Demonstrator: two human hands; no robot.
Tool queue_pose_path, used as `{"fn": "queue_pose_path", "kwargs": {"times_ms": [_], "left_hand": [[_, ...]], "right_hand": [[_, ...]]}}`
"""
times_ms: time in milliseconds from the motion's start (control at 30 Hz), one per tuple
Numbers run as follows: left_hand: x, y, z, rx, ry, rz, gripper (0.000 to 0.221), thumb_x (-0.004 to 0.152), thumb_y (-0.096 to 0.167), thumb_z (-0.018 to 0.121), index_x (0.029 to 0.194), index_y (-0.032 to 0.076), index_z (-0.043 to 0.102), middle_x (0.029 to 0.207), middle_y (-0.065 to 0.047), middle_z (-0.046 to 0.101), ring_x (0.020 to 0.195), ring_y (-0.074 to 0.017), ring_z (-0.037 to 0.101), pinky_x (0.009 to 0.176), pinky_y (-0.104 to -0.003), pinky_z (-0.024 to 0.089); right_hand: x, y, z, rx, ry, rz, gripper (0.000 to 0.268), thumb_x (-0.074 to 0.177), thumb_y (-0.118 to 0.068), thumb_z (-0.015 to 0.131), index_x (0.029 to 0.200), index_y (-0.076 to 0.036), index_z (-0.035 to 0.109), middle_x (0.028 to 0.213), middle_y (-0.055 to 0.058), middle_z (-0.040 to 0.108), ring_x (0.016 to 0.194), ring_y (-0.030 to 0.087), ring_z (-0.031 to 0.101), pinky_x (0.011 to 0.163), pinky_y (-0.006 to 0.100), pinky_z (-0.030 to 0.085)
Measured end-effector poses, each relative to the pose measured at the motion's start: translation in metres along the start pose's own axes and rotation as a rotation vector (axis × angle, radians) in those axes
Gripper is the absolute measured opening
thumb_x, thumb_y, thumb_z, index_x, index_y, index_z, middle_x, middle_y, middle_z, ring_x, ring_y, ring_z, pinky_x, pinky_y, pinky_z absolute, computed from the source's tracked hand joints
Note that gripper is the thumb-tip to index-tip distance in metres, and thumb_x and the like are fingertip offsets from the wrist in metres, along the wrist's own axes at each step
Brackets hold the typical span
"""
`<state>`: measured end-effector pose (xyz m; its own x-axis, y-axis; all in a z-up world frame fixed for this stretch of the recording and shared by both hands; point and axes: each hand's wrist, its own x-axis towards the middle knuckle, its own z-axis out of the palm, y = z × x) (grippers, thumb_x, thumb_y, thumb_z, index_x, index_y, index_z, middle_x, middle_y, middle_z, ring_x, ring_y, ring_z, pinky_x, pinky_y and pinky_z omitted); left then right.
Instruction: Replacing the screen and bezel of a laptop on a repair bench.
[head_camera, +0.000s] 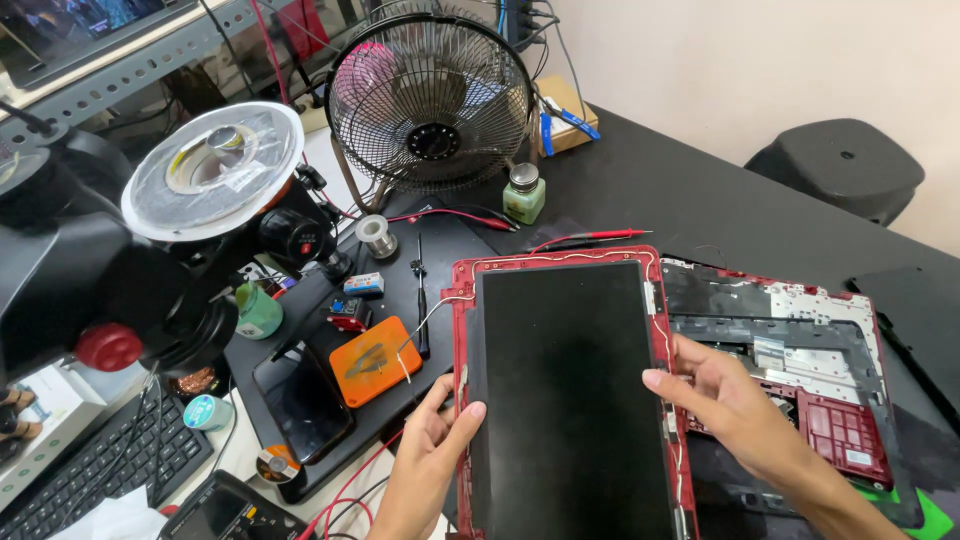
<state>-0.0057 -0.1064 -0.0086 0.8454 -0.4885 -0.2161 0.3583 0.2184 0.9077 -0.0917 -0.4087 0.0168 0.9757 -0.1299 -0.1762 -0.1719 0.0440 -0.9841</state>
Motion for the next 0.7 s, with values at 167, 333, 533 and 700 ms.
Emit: {"fn": "queue_pose_path", "kwargs": {"times_ms": [167,333,533,700], "left_hand": [[0.005,-0.001,-0.002,0.019,0.064,0.015,0.033,0.093,0.009,0.061,0.126,0.001,0.06,0.108,-0.007,0.076,0.093,-0.0085,0.066,0.085,-0.026,0.05],[0.008,-0.016,-0.015,0.039,0.029,0.18,0.031,0.096,0.005,0.062,0.125,-0.004,0.059,0.108,-0.008,0.073,0.096,-0.0075,0.062,0.088,-0.024,0.047],[0.012,-0.023,-0.016,0.075,-0.01,0.287,0.025,0.102,0.002,0.062,0.125,-0.006,0.058,0.106,-0.01,0.071,0.097,-0.0096,0.06,0.089,-0.026,0.045],[0.007,-0.002,-0.004,0.001,-0.051,0.162,0.032,0.095,0.009,0.061,0.127,0.006,0.058,0.105,0.0,0.073,0.094,-0.0043,0.064,0.087,-0.023,0.049]], "right_hand": [[0.004,0.035,-0.018,-0.035,-0.025,-0.093,0.059,0.094,-0.009,0.072,0.15,-0.007,0.056,0.095,0.001,0.065,0.077,0.007,0.054,0.064,0.027,0.046],[-0.006,-0.002,0.008,-0.113,0.087,-0.088,0.052,0.086,-0.011,0.07,0.137,-0.006,0.059,0.094,-0.002,0.075,0.079,0.005,0.065,0.07,0.024,0.053],[-0.002,0.022,-0.005,-0.175,0.139,-0.107,0.048,0.089,-0.008,0.072,0.136,-0.005,0.06,0.094,0.005,0.073,0.079,0.009,0.061,0.068,0.027,0.048],[0.038,0.066,-0.038,-0.026,0.091,-0.039,0.054,0.087,-0.005,0.065,0.14,0.001,0.058,0.118,0.009,0.076,0.103,0.009,0.066,0.091,0.026,0.048]]}}
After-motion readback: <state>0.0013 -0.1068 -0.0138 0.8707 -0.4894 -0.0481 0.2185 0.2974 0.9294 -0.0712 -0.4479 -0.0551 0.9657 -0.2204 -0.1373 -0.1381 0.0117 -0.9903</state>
